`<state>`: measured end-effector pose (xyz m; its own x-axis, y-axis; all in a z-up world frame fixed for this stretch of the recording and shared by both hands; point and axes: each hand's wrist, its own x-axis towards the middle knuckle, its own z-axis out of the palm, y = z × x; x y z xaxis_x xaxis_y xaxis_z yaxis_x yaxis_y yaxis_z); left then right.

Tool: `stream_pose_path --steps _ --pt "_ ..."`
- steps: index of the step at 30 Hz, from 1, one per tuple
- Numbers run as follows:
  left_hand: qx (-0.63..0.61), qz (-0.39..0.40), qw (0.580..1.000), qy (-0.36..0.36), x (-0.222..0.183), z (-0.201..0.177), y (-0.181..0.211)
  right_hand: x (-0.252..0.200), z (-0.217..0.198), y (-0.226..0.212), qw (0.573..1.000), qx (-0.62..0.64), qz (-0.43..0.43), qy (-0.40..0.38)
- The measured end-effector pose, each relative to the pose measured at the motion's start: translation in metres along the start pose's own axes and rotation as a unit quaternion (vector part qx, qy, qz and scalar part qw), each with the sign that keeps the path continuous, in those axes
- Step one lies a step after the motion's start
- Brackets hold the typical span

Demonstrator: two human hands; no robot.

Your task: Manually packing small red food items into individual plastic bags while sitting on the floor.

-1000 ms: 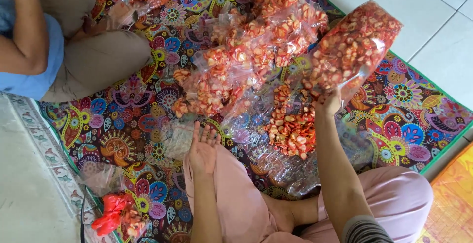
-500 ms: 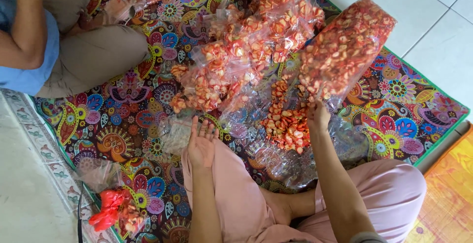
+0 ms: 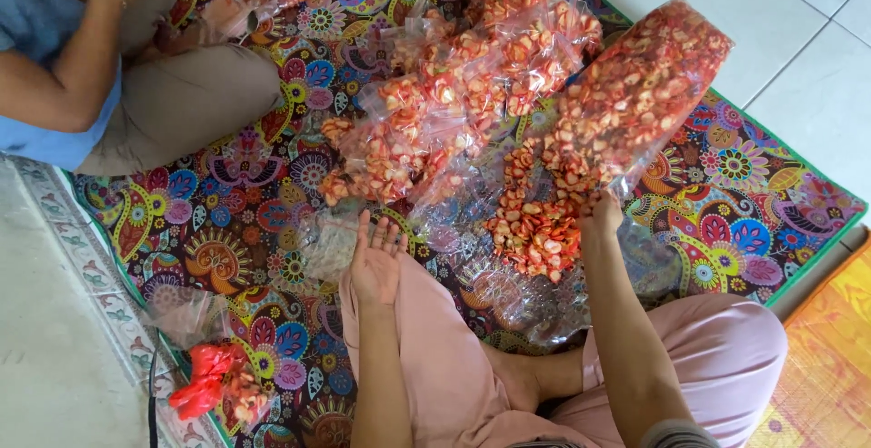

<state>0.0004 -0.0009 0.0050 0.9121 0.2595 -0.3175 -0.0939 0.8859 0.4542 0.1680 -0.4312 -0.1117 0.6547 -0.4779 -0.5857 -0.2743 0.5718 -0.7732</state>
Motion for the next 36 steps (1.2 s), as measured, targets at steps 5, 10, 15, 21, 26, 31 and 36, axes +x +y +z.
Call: stream_pose_path --steps 5,10,15,21,26,31,36 --pt "-0.007 0.002 1.000 0.002 0.006 -0.008 -0.006 -0.126 0.015 -0.046 0.996 -0.018 0.048 -0.074" --pt "0.061 0.013 0.998 0.016 0.019 -0.027 -0.024 -0.142 -0.016 -0.030 0.987 -0.058 0.089 -0.125" --pt "0.553 0.126 0.823 -0.036 0.009 -0.011 -0.057 -0.159 -0.035 -0.031 0.968 -0.133 0.099 -0.188" --pt "0.677 0.369 0.620 0.144 0.009 0.022 -0.023 -0.196 -0.051 -0.034 0.962 -0.154 0.089 -0.205" --pt "0.790 0.203 0.530 0.232 0.122 -0.100 -0.002 -0.205 -0.062 -0.041 0.959 -0.196 0.094 -0.184" --pt "0.824 0.119 0.510 0.216 0.134 -0.090 0.014 -0.210 -0.075 -0.039 0.945 -0.242 0.076 -0.206" --pt "0.891 0.105 0.380 0.227 0.145 -0.095 0.019 -0.207 -0.097 -0.020 0.946 -0.259 -0.097 -0.168"
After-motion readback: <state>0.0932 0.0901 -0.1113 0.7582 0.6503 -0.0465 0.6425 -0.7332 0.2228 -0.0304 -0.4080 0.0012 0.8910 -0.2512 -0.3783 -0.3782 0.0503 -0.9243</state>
